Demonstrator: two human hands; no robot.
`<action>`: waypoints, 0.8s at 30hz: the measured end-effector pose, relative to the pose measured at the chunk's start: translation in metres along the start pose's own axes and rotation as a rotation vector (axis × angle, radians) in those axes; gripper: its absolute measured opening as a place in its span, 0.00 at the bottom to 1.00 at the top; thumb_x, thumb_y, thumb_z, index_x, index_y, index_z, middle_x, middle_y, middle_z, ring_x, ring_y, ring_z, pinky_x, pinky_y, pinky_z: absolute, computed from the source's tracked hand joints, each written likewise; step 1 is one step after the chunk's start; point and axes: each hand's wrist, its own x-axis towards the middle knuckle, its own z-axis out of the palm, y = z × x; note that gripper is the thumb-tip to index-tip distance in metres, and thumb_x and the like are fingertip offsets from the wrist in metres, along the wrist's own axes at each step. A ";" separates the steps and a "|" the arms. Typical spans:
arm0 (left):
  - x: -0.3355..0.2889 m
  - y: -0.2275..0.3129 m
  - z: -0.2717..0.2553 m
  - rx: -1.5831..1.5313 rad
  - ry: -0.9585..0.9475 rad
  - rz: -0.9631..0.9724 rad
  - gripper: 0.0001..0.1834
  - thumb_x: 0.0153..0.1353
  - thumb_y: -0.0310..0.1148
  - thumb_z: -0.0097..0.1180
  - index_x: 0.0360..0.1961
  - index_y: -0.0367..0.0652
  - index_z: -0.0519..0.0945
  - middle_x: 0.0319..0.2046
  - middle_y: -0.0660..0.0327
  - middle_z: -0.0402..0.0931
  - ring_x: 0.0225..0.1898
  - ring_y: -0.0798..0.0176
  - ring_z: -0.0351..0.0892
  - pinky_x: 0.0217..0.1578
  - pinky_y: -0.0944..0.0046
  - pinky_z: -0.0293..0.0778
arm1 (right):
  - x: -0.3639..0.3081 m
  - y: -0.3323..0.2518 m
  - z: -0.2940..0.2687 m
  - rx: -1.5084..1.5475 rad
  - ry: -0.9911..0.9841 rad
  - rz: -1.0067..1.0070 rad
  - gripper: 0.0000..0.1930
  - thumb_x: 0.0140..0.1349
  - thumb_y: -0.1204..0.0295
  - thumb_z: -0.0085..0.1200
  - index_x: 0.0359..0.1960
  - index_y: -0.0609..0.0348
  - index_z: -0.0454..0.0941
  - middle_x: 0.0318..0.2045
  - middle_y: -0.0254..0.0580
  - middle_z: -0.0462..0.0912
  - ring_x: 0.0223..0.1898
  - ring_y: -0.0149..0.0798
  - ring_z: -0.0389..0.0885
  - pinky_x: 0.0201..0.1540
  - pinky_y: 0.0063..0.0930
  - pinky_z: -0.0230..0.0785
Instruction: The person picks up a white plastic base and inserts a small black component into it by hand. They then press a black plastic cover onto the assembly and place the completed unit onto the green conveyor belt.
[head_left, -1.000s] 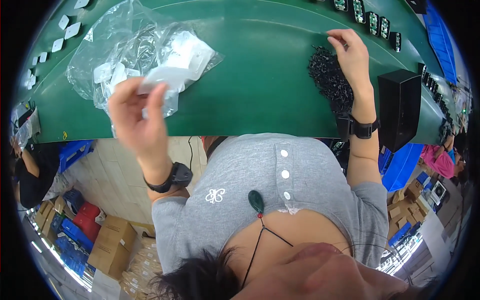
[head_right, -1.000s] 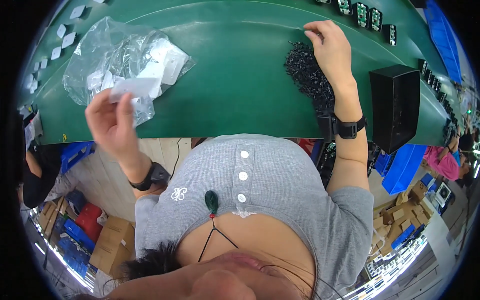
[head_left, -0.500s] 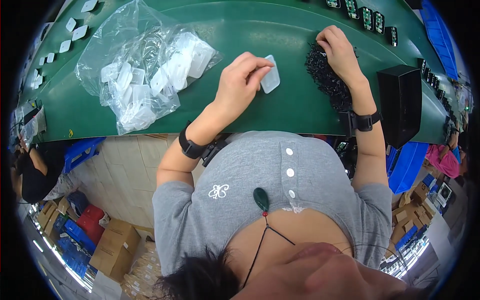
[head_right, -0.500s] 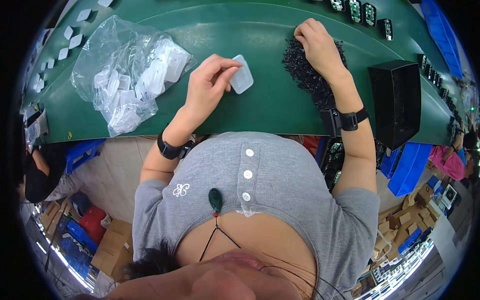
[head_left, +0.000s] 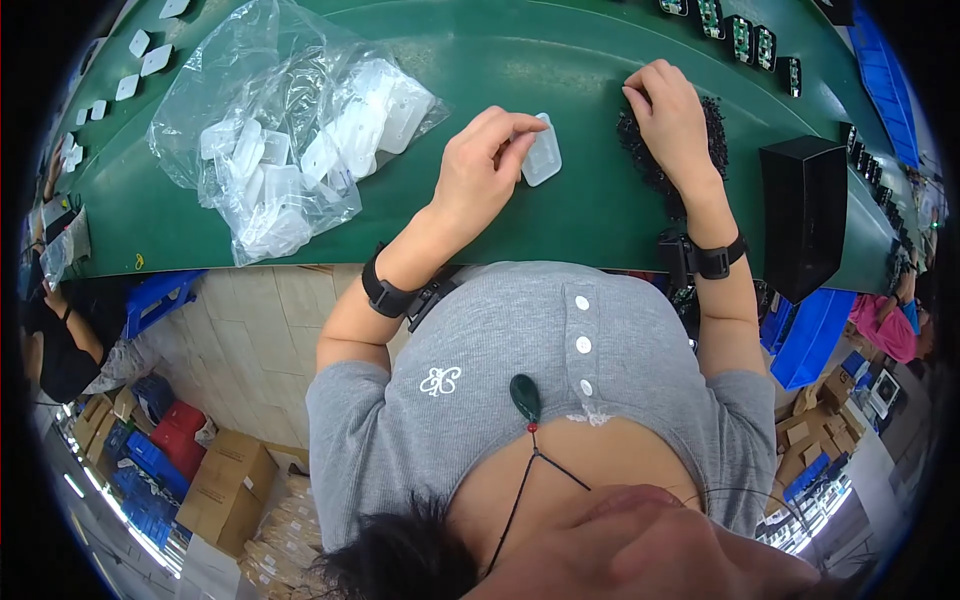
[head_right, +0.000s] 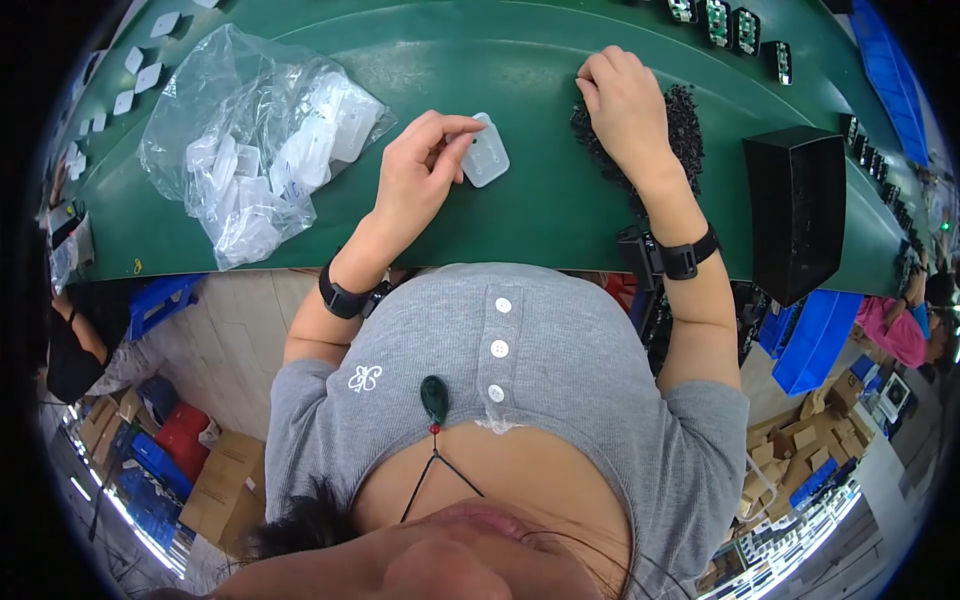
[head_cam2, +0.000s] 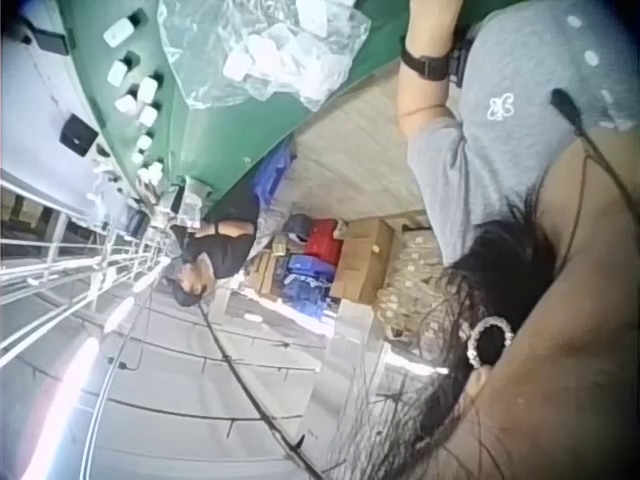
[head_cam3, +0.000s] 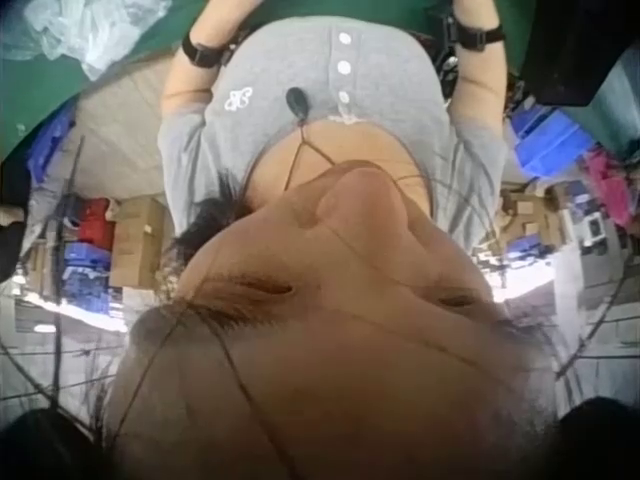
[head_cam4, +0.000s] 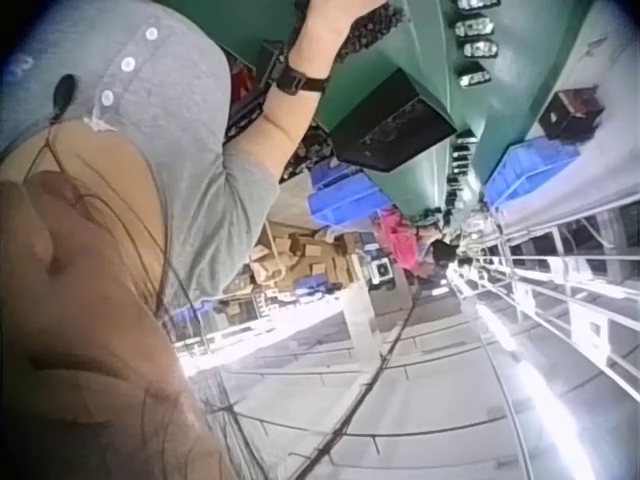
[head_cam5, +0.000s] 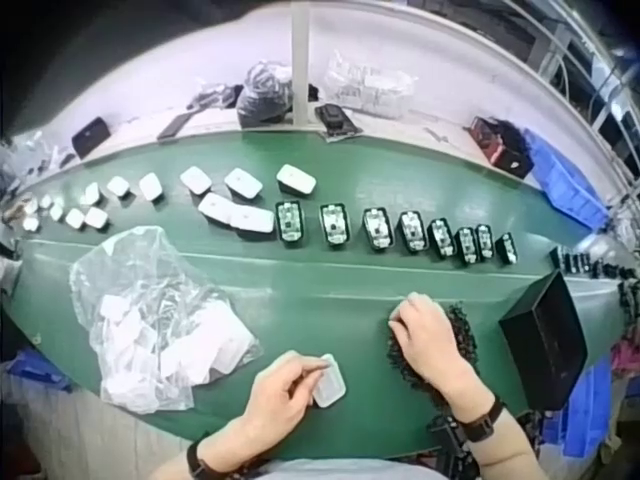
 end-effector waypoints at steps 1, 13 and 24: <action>-0.001 0.000 0.000 0.014 0.002 0.011 0.06 0.61 0.21 0.55 0.38 0.38 0.81 0.27 0.59 0.74 0.22 0.65 0.73 0.23 0.67 0.69 | 0.002 -0.005 -0.001 0.003 0.001 -0.002 0.05 0.56 0.75 0.59 0.32 0.60 0.76 0.32 0.38 0.74 0.34 0.42 0.76 0.37 0.31 0.69; 0.010 0.001 0.013 0.127 0.124 0.181 0.07 0.56 0.23 0.60 0.37 0.39 0.80 0.29 0.56 0.75 0.25 0.55 0.76 0.26 0.61 0.73 | 0.013 -0.044 -0.013 0.833 -0.175 0.544 0.09 0.62 0.70 0.60 0.39 0.62 0.79 0.34 0.25 0.78 0.36 0.18 0.72 0.40 0.15 0.64; 0.016 0.001 0.012 0.371 0.147 0.394 0.06 0.54 0.25 0.62 0.32 0.40 0.77 0.27 0.58 0.72 0.26 0.53 0.77 0.24 0.60 0.75 | -0.007 -0.091 -0.006 0.917 -0.016 0.419 0.06 0.61 0.76 0.59 0.39 0.62 0.79 0.35 0.30 0.78 0.37 0.23 0.75 0.38 0.18 0.67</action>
